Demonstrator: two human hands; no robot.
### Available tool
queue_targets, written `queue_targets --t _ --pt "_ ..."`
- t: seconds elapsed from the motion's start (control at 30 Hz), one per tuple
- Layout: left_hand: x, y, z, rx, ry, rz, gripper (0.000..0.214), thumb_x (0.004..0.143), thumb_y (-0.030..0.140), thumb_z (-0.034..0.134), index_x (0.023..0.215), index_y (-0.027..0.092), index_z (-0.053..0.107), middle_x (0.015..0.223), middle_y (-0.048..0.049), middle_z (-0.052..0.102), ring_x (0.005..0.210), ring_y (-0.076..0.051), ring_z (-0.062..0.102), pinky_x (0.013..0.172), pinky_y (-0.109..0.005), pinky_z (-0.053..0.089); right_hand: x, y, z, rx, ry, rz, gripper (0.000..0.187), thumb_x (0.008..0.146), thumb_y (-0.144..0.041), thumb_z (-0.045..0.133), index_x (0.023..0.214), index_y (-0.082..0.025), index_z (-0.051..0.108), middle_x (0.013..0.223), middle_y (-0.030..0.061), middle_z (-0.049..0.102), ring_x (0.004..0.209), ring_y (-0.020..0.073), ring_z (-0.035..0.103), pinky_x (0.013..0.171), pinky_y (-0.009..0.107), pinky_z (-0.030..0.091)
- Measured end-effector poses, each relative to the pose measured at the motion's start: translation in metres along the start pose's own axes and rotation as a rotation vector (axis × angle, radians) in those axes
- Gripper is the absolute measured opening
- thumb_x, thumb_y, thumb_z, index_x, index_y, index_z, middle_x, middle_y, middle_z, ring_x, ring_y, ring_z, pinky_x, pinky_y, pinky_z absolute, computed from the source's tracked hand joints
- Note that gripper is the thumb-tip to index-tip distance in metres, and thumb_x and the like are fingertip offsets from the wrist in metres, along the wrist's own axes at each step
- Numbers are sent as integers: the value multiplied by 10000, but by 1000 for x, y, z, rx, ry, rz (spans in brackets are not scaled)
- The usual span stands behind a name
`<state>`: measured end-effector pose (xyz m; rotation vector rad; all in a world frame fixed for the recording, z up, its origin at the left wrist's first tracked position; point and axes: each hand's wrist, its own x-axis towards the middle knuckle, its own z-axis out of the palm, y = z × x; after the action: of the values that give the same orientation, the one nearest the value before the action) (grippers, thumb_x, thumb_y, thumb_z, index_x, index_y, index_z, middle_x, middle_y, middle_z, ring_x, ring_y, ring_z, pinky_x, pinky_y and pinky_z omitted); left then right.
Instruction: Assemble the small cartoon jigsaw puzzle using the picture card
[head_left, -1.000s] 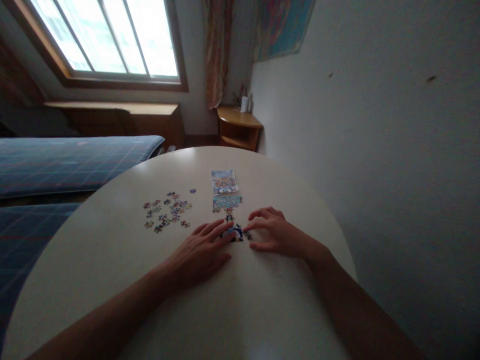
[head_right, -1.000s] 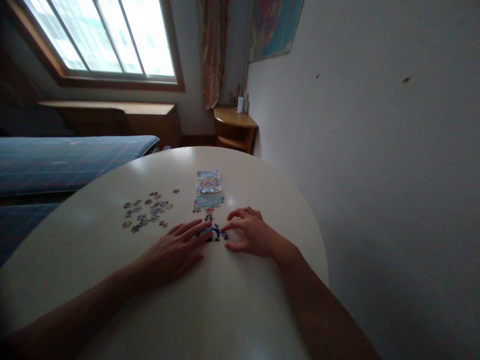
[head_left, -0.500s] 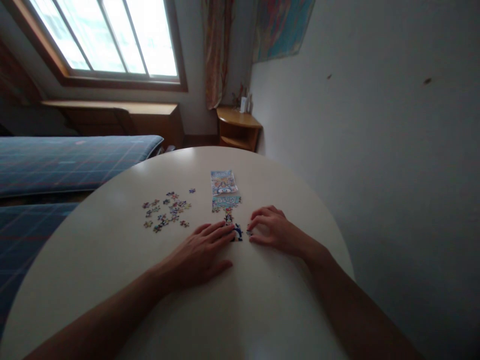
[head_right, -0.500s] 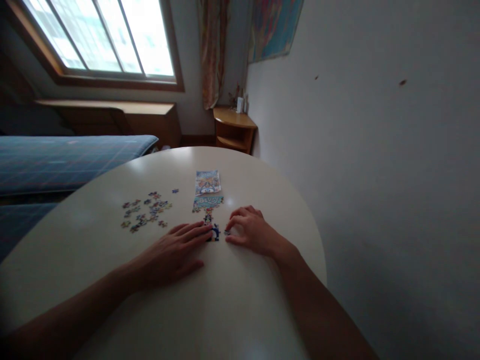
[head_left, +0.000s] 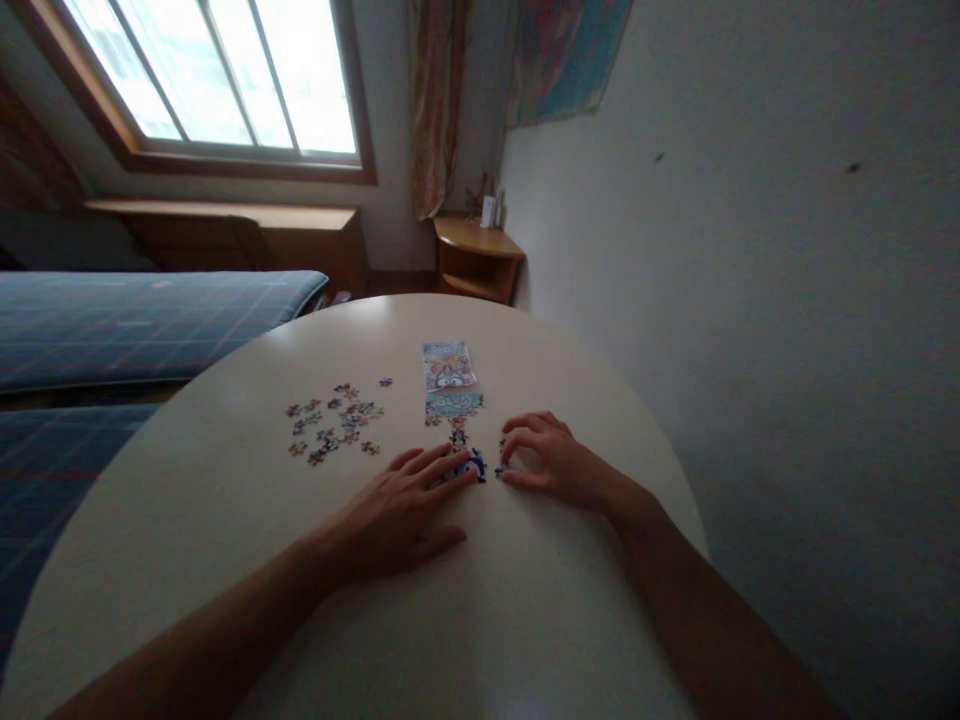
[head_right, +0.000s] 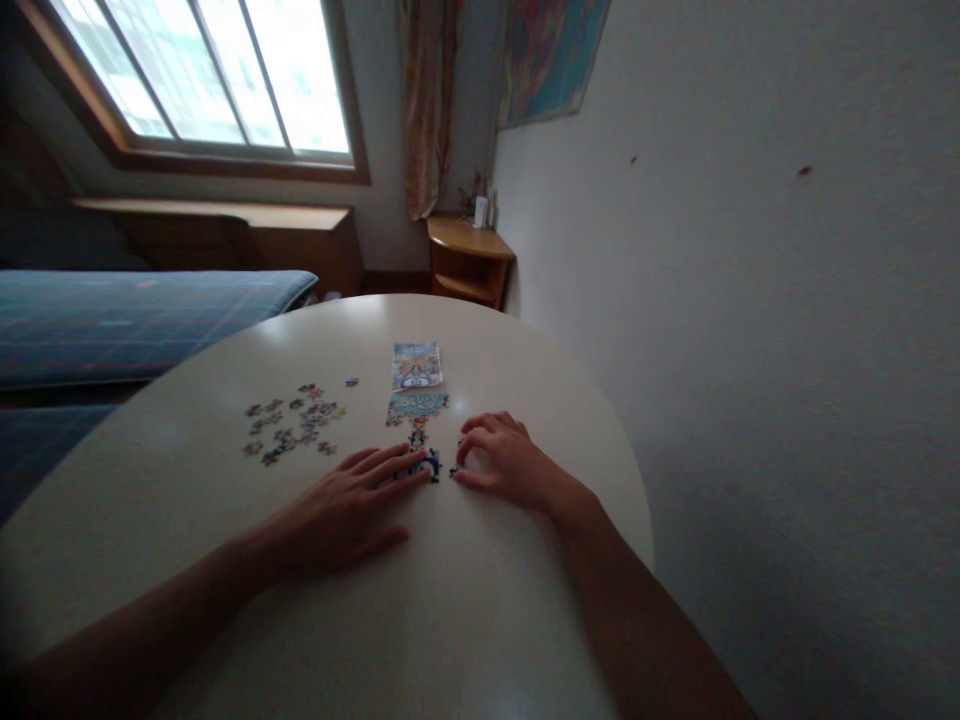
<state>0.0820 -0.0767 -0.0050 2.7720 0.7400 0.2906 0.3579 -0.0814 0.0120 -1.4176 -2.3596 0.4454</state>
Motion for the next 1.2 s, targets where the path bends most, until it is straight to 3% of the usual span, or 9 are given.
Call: queue_targets --t 0.3,0.63,0.93,1.2 --pt "0 1 1 -15 25 0 610 928 466 568 1489 316 382 1566 -50 387 1433 -294 356 1176 -501 269 0 0 3 41 -11 -7 155 816 -318 753 947 -251 703 1206 70 630 1201 268 505 1035 473 360" --pt "1 3 -1 -8 -2 -6 546 931 471 559 1436 301 440 1577 -37 368 1443 -297 332 1170 -509 275 3 -7 12 65 5 2 40 808 -247 740 839 -245 713 1208 54 650 1222 271 495 1061 494 316" --pt "1 1 0 -2 7 10 565 930 463 564 1453 307 418 1575 -39 370 1438 -303 340 1162 -519 284 4 -11 13 57 15 16 109 800 -266 749 902 -247 715 1187 59 645 1198 263 503 1049 470 328" --pt "0 3 1 38 24 0 549 935 430 555 1445 278 423 1559 -90 373 1428 -300 353 1164 -518 293 5 -17 10 67 9 37 83 765 -204 766 827 -223 714 1145 55 676 1170 259 520 1029 448 316"
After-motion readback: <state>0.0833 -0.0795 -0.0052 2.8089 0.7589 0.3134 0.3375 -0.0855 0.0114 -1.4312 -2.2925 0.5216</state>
